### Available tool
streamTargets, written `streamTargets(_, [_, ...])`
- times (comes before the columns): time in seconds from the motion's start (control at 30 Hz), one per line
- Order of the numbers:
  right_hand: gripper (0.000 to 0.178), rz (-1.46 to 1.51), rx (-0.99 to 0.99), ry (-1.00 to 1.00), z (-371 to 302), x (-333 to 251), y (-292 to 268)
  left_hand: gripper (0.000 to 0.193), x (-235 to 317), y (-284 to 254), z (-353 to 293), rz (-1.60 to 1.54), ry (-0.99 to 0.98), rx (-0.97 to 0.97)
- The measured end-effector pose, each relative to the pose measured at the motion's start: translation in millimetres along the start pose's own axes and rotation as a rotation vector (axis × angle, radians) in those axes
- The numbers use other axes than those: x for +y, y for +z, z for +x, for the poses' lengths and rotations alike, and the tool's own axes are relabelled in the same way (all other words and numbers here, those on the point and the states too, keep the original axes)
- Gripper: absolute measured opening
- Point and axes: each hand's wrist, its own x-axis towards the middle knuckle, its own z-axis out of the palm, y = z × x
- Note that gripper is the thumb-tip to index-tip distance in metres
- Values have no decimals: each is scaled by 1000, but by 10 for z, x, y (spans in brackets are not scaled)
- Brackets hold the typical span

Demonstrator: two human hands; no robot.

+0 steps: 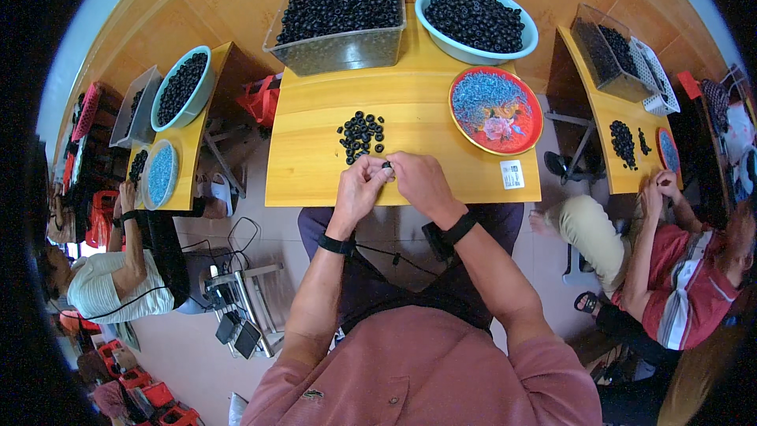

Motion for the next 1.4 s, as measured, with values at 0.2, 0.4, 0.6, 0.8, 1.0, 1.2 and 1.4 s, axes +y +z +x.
streamTargets(0.2, [18, 4, 15, -41, -46, -118, 57, 8, -76, -15, 49, -49, -41, 1])
streamTargets(0.4, [23, 100, 25, 61, -15, -11, 36, 15, 33, -10, 67, 9, 57, -5])
streamTargets(0.6, [20, 266, 90, 240, 2, 44, 82, 33, 114, -23, -65, 227, 155, 10])
streamTargets(0.8, [15, 275, -21, 256, 59, -22, 6, 27, 156, 14, -111, 264, 216, 67])
streamTargets(1.0, [13, 297, -9, 227, 2, 143, 101, 28, 93, 29, -88, 300, 207, 51])
streamTargets(1.2, [11, 322, 2, 224, -4, 206, 133, 27, 119, 55, -66, 327, 216, 51])
streamTargets(1.4, [13, 233, 10, 208, -16, 113, 158, 30, 51, 59, -62, 379, 183, 47])
